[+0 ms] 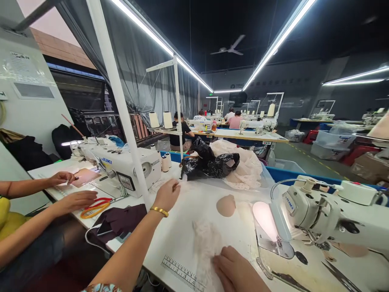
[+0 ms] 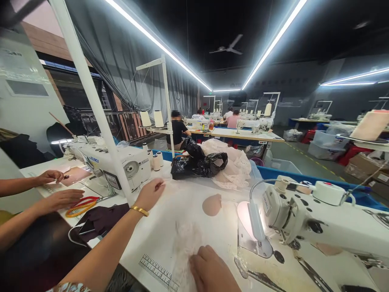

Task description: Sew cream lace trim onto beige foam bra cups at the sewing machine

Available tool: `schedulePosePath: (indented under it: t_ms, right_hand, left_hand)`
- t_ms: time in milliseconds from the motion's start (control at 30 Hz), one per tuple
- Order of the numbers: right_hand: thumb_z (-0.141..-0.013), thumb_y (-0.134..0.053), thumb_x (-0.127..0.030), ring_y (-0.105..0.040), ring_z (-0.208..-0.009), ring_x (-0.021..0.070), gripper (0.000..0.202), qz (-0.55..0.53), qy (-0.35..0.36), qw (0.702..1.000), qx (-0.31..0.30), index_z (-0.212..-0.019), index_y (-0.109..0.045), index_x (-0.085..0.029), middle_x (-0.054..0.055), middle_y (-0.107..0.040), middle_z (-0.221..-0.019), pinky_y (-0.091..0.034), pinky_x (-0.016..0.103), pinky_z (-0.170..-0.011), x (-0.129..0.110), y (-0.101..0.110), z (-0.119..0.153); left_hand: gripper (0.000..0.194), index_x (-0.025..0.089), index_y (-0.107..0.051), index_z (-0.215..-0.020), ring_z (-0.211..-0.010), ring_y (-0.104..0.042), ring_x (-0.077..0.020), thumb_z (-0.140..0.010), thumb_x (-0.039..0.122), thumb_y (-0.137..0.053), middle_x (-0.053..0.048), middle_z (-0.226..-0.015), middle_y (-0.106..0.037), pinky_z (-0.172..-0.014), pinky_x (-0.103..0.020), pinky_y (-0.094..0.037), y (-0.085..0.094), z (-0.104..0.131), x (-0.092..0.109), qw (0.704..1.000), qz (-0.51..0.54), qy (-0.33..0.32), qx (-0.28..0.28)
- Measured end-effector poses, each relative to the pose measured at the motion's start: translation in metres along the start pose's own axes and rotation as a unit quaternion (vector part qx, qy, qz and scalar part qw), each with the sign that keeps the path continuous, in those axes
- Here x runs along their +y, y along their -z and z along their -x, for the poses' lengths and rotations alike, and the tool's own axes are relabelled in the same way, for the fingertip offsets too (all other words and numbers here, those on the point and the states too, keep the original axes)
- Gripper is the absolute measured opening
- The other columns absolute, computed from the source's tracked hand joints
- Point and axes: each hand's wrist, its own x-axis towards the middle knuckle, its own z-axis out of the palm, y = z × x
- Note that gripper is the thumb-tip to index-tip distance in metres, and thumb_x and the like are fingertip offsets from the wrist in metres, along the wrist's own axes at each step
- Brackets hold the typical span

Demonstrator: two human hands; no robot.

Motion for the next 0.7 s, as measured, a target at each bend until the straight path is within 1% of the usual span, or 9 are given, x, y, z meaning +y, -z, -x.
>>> schedulePosePath:
  t_ms: [100,200,267,333,400,500,567,633,700]
  right_hand:
    - [-0.096,-0.053,-0.024,-0.042,-0.144,0.0382,0.051,-0.107,-0.095,0.989,0.039,-0.147,-0.054,-0.022,0.015,-0.051,-0.155,-0.036,0.057,-0.116,-0.016,0.024,-0.025]
    - [-0.101,-0.051,-0.055,-0.052,-0.135,0.0371,0.052,-0.384,-0.129,0.912,0.068,-0.142,-0.059,-0.025,0.016,-0.062,-0.144,-0.042,0.056,-0.11,-0.031,0.037,-0.027]
    - [-0.094,-0.048,-0.078,-0.063,-0.12,0.0351,0.068,-0.598,-0.118,0.79,0.065,-0.134,-0.064,-0.025,0.016,-0.071,-0.128,-0.053,0.049,-0.094,-0.039,0.04,-0.02]
    - [-0.083,-0.058,-0.084,-0.068,-0.108,0.0328,0.076,-0.713,-0.127,0.681,0.109,-0.128,-0.065,-0.024,0.015,-0.074,-0.117,-0.055,0.044,-0.084,-0.042,0.042,-0.01]
    - [-0.076,-0.074,-0.077,-0.07,-0.095,0.0286,0.07,-0.721,-0.176,0.644,0.185,-0.121,-0.067,-0.024,0.01,-0.076,-0.105,-0.055,0.038,-0.079,-0.04,0.047,0.001]
    - [-0.075,-0.08,-0.069,-0.066,-0.075,0.0227,0.058,-0.647,-0.248,0.681,0.238,-0.109,-0.069,-0.023,0.003,-0.071,-0.083,-0.052,0.032,-0.069,-0.035,0.055,0.018]
    - [-0.078,-0.074,-0.073,-0.06,-0.07,0.0201,0.054,-0.584,-0.257,0.734,0.231,-0.101,-0.07,-0.024,0.0,-0.065,-0.076,-0.049,0.03,-0.065,-0.034,0.058,0.028]
    - [-0.081,-0.068,-0.076,-0.055,-0.069,0.019,0.053,-0.516,-0.251,0.791,0.213,-0.094,-0.07,-0.024,-0.001,-0.059,-0.073,-0.046,0.029,-0.065,-0.034,0.057,0.036]
    - [-0.082,-0.063,-0.079,-0.051,-0.07,0.0189,0.056,-0.46,-0.246,0.83,0.199,-0.09,-0.07,-0.024,-0.001,-0.056,-0.072,-0.044,0.028,-0.065,-0.035,0.053,0.04]
  left_hand:
    - [0.032,0.019,-0.062,-0.106,-0.087,-0.068,-0.0209,-0.099,0.044,-0.043,-0.006,-0.093,-0.07,-0.078,-0.032,-0.056,0.013,0.016,0.032,0.992,0.117,-0.03,0.041]
    - [0.042,0.017,-0.066,-0.114,-0.092,-0.069,-0.0241,-0.091,0.052,-0.058,-0.01,-0.103,-0.073,-0.079,-0.032,-0.057,0.011,0.054,0.061,0.947,0.318,-0.033,0.011]
    - [0.042,0.019,-0.07,-0.112,-0.093,-0.069,-0.0249,-0.081,0.046,-0.077,-0.009,-0.1,-0.074,-0.083,-0.032,-0.056,0.0,0.086,0.069,0.893,0.445,0.007,-0.069]
    - [0.036,0.02,-0.074,-0.104,-0.093,-0.067,-0.0253,-0.079,0.044,-0.082,-0.007,-0.095,-0.074,-0.085,-0.032,-0.054,-0.015,0.117,0.068,0.864,0.457,0.027,-0.21]
    - [0.035,0.018,-0.076,-0.095,-0.09,-0.066,-0.0242,-0.074,0.044,-0.088,-0.004,-0.088,-0.072,-0.084,-0.03,-0.052,-0.03,0.141,0.062,0.823,0.426,0.009,-0.376]
    - [0.042,0.018,-0.075,-0.094,-0.082,-0.064,-0.0182,-0.073,0.052,-0.089,-0.002,-0.086,-0.069,-0.082,-0.027,-0.051,-0.049,0.158,0.052,0.742,0.384,0.035,-0.548]
    - [0.056,0.017,-0.072,-0.097,-0.081,-0.065,-0.0175,-0.081,0.07,-0.074,-0.004,-0.087,-0.068,-0.082,-0.029,-0.053,-0.059,0.158,0.045,0.735,0.372,0.073,-0.562]
    - [0.066,0.015,-0.069,-0.098,-0.08,-0.069,-0.0194,-0.091,0.078,-0.05,-0.007,-0.086,-0.07,-0.078,-0.031,-0.057,-0.066,0.146,0.038,0.809,0.298,0.067,-0.503]
    - [0.053,0.015,-0.068,-0.099,-0.082,-0.071,-0.0215,-0.1,0.062,-0.043,-0.009,-0.091,-0.072,-0.076,-0.033,-0.059,-0.067,0.123,0.031,0.911,0.13,0.012,-0.392]
